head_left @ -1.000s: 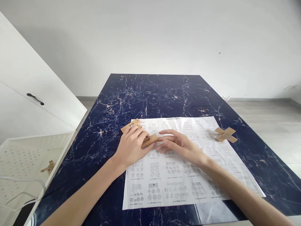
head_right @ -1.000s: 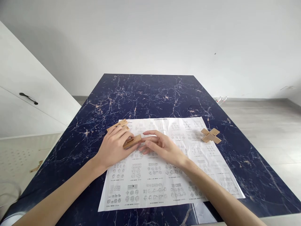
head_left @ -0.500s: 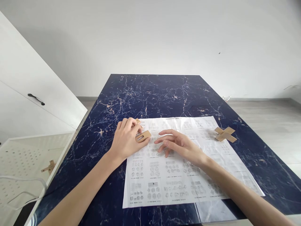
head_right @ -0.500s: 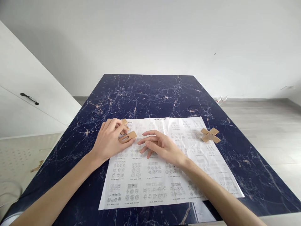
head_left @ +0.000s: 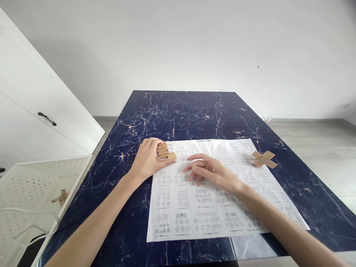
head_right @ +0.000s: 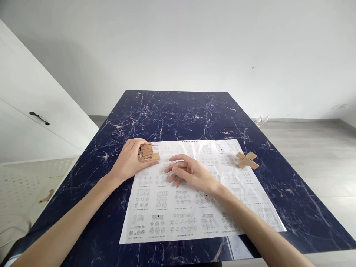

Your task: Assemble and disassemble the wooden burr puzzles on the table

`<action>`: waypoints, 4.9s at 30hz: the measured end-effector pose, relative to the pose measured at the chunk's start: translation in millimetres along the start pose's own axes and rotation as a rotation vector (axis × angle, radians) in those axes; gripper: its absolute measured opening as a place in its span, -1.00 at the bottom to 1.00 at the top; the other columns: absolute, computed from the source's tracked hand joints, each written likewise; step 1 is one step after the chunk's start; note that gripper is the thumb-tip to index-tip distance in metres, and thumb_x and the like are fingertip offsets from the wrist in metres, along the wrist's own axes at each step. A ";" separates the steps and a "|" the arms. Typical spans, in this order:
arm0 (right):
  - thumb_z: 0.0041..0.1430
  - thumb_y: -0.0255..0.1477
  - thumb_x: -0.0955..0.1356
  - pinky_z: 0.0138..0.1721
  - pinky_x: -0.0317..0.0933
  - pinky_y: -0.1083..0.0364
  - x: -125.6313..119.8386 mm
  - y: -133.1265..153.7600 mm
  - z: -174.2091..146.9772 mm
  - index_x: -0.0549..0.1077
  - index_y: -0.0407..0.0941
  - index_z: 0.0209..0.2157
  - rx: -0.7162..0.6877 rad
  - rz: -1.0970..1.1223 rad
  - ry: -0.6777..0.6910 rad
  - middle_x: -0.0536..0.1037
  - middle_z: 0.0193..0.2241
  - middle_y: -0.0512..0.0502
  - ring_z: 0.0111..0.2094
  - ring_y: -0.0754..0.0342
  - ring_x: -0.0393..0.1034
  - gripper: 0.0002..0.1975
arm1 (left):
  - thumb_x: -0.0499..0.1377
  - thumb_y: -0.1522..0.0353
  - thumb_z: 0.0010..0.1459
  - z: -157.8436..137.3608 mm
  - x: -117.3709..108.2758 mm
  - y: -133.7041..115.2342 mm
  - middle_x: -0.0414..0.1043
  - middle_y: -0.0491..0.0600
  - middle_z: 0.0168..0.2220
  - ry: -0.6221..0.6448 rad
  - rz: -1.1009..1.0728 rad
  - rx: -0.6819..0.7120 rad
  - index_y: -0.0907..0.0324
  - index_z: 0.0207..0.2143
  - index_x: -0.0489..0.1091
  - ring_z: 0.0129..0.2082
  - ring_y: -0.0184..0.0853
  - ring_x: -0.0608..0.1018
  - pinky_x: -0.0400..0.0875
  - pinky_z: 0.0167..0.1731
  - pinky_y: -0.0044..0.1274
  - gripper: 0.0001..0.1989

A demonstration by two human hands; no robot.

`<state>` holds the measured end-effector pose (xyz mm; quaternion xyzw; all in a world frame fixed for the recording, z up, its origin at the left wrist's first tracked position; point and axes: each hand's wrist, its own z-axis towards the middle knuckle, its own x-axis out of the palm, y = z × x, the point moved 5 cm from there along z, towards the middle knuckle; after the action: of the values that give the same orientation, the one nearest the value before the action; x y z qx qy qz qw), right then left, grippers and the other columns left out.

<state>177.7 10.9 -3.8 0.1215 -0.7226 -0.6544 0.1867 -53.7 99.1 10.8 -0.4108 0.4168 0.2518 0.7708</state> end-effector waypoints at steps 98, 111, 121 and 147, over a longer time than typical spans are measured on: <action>0.48 -0.58 0.34 -0.45 0.39 0.12 11.4 29.3 -22.5 0.36 -0.13 0.13 -0.796 -0.960 -0.353 0.58 -0.32 -0.05 -0.40 0.08 0.51 -0.74 | 0.19 -0.13 0.38 -29.8 15.7 -64.3 0.50 0.15 0.15 0.267 -0.841 -0.010 0.05 0.31 0.26 0.05 -0.07 0.60 0.58 -0.03 -0.28 -0.34; 0.51 -0.56 0.31 -0.52 0.36 0.12 34.5 25.5 -25.2 0.34 -0.10 0.06 -0.835 -0.945 -0.303 0.63 -0.30 -0.09 -0.46 0.09 0.50 -0.83 | 0.44 0.10 0.24 -36.8 14.9 -79.3 0.55 0.02 0.10 0.118 -0.695 -0.077 -0.04 0.31 0.26 0.06 -0.09 0.63 0.59 0.07 -0.20 -0.31; 0.44 -0.50 0.31 -0.41 0.42 0.08 20.6 30.4 -22.3 0.27 -0.06 0.03 -0.661 -0.737 -0.350 0.56 -0.29 -0.05 -0.42 0.08 0.49 -0.80 | 0.45 0.24 0.25 -34.9 7.6 -70.5 0.59 0.02 0.05 -0.071 -0.488 0.052 -0.02 0.25 0.26 -0.01 -0.13 0.67 0.60 -0.01 -0.27 -0.38; 0.55 -0.35 0.22 -0.54 -0.02 0.13 21.9 21.7 -15.4 0.13 -0.03 -0.38 -0.340 -0.676 -0.215 0.21 -0.57 0.15 -0.59 0.19 0.05 -0.67 | 0.31 0.31 0.39 -46.1 6.3 -86.2 0.55 0.16 0.21 -0.074 -0.180 0.468 0.14 0.41 0.13 0.16 -0.05 0.62 0.45 0.17 -0.22 -0.34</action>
<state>166.1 -9.7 21.2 0.2509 -0.5386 -0.7983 -0.0984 -7.4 14.4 27.5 -0.2472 0.3969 0.0935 0.8790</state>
